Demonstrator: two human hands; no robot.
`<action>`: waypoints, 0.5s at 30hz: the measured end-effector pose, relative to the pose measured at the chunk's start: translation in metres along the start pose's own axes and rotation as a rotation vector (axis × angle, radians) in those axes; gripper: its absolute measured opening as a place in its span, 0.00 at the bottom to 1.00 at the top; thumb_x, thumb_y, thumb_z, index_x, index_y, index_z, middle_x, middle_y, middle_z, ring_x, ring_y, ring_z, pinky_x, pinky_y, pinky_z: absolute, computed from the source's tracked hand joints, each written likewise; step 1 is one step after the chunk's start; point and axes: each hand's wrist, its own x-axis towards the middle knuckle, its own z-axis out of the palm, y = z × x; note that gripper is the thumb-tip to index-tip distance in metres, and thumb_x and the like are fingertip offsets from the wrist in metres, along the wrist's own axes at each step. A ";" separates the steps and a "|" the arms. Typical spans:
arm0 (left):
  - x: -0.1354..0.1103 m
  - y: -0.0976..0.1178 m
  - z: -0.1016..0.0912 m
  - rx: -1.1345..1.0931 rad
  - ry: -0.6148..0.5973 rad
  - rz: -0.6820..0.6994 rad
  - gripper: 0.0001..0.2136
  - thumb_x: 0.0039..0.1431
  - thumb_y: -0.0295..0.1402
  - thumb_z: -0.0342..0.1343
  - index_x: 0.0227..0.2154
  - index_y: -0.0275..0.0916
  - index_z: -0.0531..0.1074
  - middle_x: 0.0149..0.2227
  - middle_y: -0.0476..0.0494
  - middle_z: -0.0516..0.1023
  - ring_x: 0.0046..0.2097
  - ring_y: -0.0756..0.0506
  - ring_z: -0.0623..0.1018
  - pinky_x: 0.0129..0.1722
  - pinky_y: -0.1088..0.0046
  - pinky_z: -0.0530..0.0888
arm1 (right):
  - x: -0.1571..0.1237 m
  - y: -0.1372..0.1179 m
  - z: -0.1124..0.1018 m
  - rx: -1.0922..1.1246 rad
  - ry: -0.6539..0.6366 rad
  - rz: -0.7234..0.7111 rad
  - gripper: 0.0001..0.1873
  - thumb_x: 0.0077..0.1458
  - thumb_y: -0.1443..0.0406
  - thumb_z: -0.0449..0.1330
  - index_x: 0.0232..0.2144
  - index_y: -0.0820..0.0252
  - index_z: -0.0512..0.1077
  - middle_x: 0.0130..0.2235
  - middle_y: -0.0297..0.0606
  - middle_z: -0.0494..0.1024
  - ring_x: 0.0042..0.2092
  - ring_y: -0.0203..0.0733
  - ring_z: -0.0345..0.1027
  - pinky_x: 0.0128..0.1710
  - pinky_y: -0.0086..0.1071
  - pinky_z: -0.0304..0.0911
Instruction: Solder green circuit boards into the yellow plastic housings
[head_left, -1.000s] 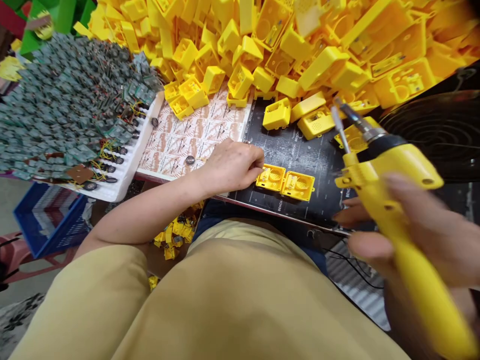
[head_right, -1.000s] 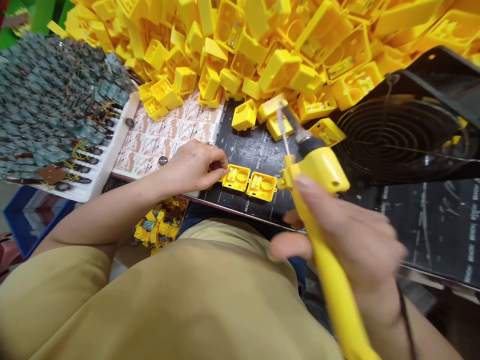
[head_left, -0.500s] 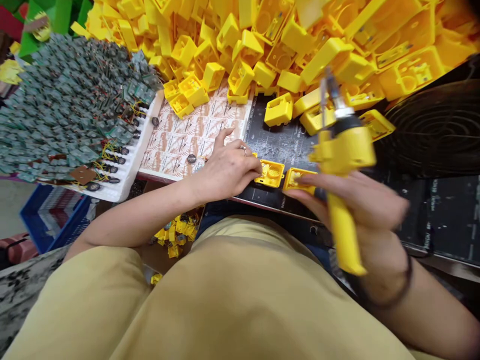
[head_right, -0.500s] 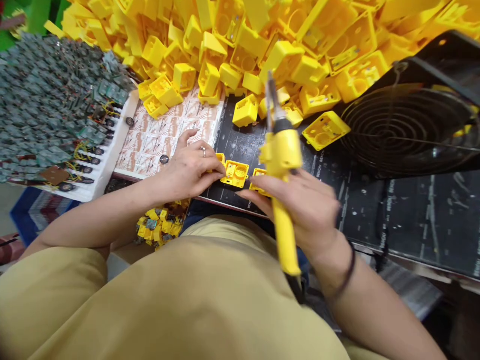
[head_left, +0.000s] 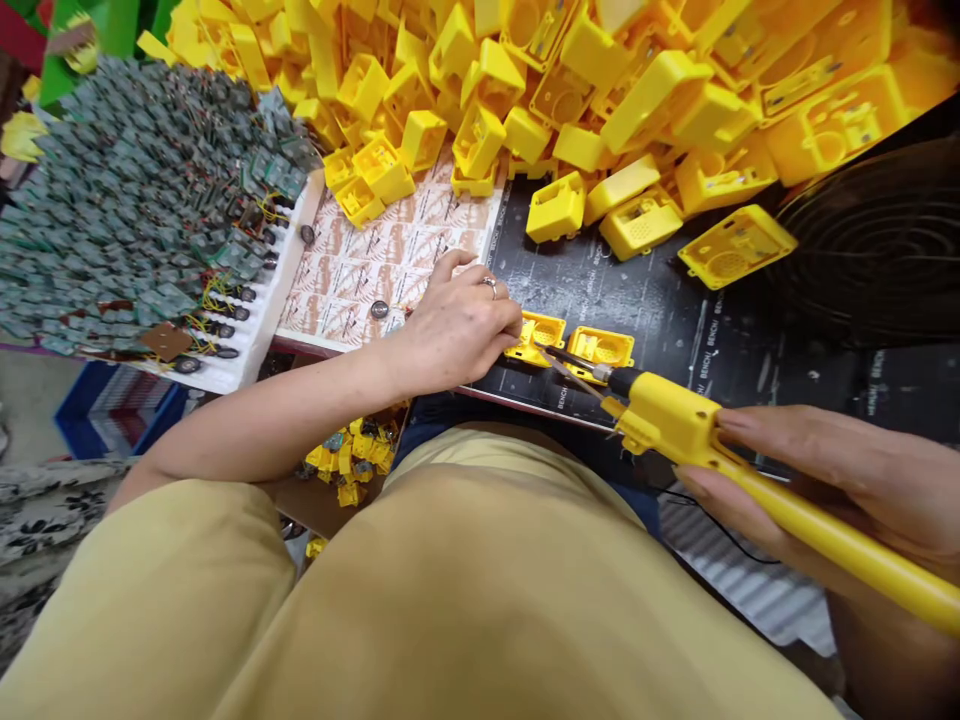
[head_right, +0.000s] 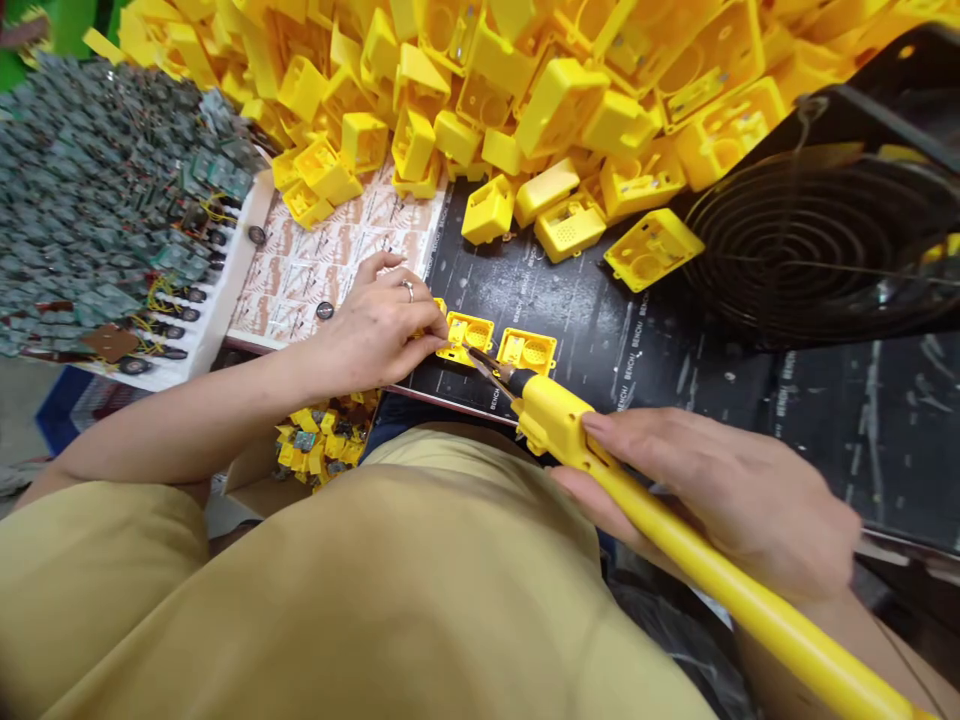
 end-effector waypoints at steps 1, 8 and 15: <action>0.000 0.000 0.001 0.005 0.004 0.000 0.11 0.66 0.33 0.54 0.30 0.40 0.78 0.33 0.46 0.79 0.45 0.41 0.76 0.64 0.47 0.64 | 0.003 0.001 0.002 0.039 -0.002 -0.063 0.16 0.68 0.57 0.60 0.55 0.54 0.68 0.37 0.35 0.81 0.35 0.36 0.76 0.32 0.26 0.72; 0.000 0.002 0.001 0.032 0.011 0.002 0.10 0.65 0.33 0.55 0.29 0.40 0.78 0.32 0.45 0.79 0.45 0.40 0.76 0.64 0.46 0.65 | 0.013 0.012 0.006 0.026 -0.037 -0.145 0.10 0.70 0.57 0.56 0.43 0.56 0.71 0.37 0.35 0.80 0.36 0.32 0.76 0.37 0.23 0.72; 0.001 0.002 0.000 0.065 -0.004 0.039 0.11 0.65 0.33 0.53 0.29 0.40 0.77 0.32 0.45 0.79 0.45 0.41 0.74 0.63 0.47 0.66 | 0.044 -0.002 -0.004 0.047 -0.012 -0.259 0.07 0.62 0.64 0.66 0.39 0.57 0.71 0.32 0.33 0.78 0.35 0.31 0.76 0.42 0.23 0.74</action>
